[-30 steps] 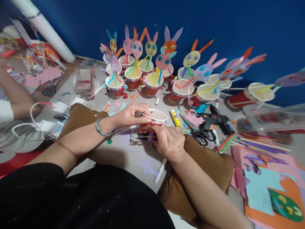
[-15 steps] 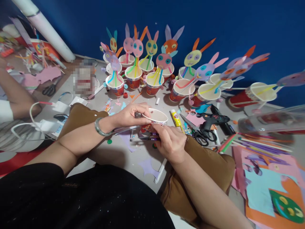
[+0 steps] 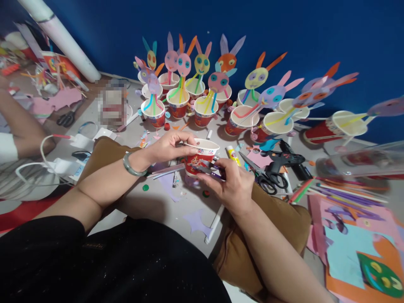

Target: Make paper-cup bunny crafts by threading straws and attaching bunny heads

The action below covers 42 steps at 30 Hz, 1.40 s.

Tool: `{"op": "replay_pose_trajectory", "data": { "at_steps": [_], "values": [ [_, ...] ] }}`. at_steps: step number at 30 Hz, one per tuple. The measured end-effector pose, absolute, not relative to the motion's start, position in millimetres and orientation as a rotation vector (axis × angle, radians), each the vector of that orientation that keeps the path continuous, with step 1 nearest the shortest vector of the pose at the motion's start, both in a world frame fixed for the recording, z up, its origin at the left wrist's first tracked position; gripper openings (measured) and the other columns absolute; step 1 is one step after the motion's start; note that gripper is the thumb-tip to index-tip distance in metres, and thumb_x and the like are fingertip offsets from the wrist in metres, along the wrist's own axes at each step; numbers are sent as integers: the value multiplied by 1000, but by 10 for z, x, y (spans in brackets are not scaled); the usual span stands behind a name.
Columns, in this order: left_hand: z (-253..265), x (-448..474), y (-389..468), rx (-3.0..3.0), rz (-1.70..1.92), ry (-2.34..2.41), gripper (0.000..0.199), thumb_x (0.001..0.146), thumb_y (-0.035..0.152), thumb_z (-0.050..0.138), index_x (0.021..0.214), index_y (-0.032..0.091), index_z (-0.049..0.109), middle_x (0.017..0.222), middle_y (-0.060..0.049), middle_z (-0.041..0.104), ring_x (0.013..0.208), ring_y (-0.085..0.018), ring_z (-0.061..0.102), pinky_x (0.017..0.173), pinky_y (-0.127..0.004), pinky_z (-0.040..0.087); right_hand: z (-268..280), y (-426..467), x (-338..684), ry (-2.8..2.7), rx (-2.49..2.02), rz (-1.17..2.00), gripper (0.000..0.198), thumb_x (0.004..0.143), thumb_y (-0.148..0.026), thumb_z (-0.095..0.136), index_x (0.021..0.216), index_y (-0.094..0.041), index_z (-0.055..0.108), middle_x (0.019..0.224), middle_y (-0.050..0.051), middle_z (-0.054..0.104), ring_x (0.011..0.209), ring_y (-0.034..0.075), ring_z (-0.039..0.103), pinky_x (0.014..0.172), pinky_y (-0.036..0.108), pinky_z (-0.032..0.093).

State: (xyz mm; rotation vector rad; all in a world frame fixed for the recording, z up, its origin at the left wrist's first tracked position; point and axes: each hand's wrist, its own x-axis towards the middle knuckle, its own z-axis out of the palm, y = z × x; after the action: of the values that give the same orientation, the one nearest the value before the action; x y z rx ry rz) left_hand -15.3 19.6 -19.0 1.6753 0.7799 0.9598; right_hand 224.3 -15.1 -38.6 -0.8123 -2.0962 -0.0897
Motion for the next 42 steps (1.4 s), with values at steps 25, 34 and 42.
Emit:
{"op": "replay_pose_trajectory", "data": {
  "at_steps": [25,34,42],
  "values": [
    [-50,-155,136,1900,701,876,31,93,37,42,67,20,38,66,5,39,68,-11,40,107,-38,38,-451,-113,2346,-2273,-955,-232,30,101,-48,63,97,-19,68,70,3,64,59,15,53,58,28,34],
    [-66,-146,146,1897,701,848,32,91,37,43,65,20,35,66,5,38,67,-11,39,122,-48,27,-416,-118,2316,-2296,-924,-195,28,102,-45,62,92,-19,67,69,3,65,58,15,53,57,28,34],
    [-34,-143,134,1835,660,871,31,88,39,43,65,21,36,66,4,37,67,-12,38,100,-38,43,-408,-117,2295,-2286,-894,-237,28,102,-43,63,90,-19,65,67,2,64,55,14,53,56,27,35]
  ]
}}
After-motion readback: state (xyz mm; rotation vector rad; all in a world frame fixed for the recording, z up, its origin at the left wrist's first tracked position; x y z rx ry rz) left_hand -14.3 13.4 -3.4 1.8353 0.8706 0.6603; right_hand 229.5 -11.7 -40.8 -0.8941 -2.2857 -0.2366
